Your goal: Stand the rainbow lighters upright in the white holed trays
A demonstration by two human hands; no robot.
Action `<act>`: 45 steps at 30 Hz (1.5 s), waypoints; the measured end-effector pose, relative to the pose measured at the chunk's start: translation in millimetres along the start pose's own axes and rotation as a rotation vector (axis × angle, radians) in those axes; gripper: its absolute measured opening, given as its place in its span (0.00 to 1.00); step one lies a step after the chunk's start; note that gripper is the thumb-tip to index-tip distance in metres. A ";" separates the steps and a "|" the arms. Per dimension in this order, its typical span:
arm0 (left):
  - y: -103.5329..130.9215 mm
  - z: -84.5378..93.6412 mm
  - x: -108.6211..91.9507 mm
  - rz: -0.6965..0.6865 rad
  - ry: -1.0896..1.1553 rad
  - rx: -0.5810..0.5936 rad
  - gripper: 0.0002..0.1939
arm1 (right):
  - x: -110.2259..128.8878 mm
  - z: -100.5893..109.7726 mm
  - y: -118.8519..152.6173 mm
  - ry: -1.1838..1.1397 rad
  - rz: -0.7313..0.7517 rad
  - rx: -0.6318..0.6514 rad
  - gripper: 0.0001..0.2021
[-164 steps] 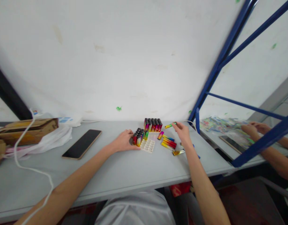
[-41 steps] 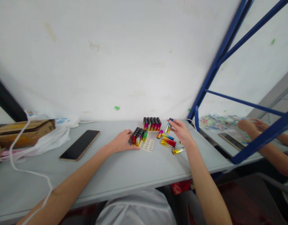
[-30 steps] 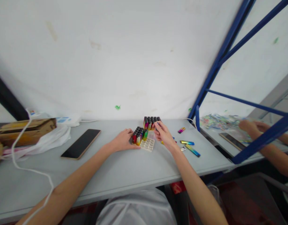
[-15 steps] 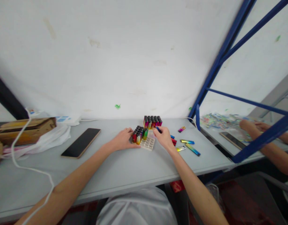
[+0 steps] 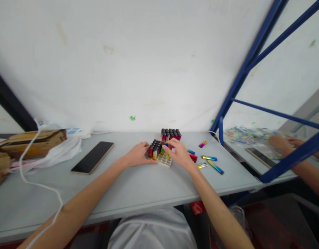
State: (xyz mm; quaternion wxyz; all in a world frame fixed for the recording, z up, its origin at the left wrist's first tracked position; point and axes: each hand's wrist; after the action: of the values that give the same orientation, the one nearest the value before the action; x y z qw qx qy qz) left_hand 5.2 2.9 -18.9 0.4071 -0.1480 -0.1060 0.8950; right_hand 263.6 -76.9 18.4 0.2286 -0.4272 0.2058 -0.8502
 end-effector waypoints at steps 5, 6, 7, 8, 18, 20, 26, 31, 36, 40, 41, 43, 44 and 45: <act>0.4 2.1 -2.0 0.004 0.007 -0.010 0.34 | -4.0 -3.8 1.3 0.036 -0.006 0.112 0.17; 0.4 2.4 -2.3 0.005 0.003 -0.009 0.34 | -5.5 -4.3 1.6 0.034 -0.010 0.120 0.16; 0.4 2.5 -2.4 0.005 -0.002 -0.010 0.34 | -6.9 -4.5 1.9 0.034 -0.014 0.123 0.15; 0.3 2.4 -2.3 0.005 -0.006 -0.011 0.34 | -8.1 -4.5 2.1 0.034 -0.019 0.119 0.15; -0.2 0.6 -1.1 0.006 -0.014 -0.005 0.36 | -10.5 -4.2 1.6 0.014 -0.055 0.053 0.12; -0.1 1.0 -1.5 0.006 -0.009 -0.008 0.36 | -10.3 -4.7 1.3 0.019 -0.064 0.038 0.12; 0.7 2.4 -1.7 -0.010 -0.002 -0.023 0.35 | -7.4 -5.3 2.2 -0.019 -0.111 0.090 0.13; 0.2 2.6 -1.4 -0.007 0.013 -0.010 0.35 | -3.7 -1.9 1.1 -0.061 -0.115 0.088 0.18; -0.6 1.6 -1.1 0.006 -0.003 0.011 0.37 | -8.4 32.2 -2.8 -0.057 -0.162 -0.056 0.16; -0.7 1.5 -1.0 0.003 -0.008 0.007 0.37 | -26.0 76.9 2.0 0.156 -0.200 -0.050 0.11; -0.7 1.6 -1.0 0.005 -0.009 0.011 0.37 | -31.8 86.7 4.4 0.201 -0.223 -0.006 0.09; -0.6 1.8 -1.0 0.010 -0.011 0.016 0.37 | -43.0 101.0 9.2 0.277 -0.280 0.069 0.07; -0.6 1.9 -1.0 0.012 -0.010 0.015 0.37 | -48.0 104.8 11.0 0.310 -0.298 0.093 0.07; -0.6 2.0 -1.1 0.015 -0.008 0.013 0.37 | -52.1 106.2 12.2 0.338 -0.304 0.107 0.06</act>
State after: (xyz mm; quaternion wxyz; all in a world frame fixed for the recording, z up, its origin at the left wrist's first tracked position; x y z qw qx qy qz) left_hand 5.6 2.3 -16.7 0.4011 -0.1427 -0.1007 0.8993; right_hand 380.9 -73.7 37.2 0.0825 -0.2922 0.1291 -0.9440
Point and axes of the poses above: each hand's wrist, its own y-axis away from the middle knuckle, its own z-axis out of the back of the hand, x = y × z, and after that the axes turned 3 degrees about -y, right-handed
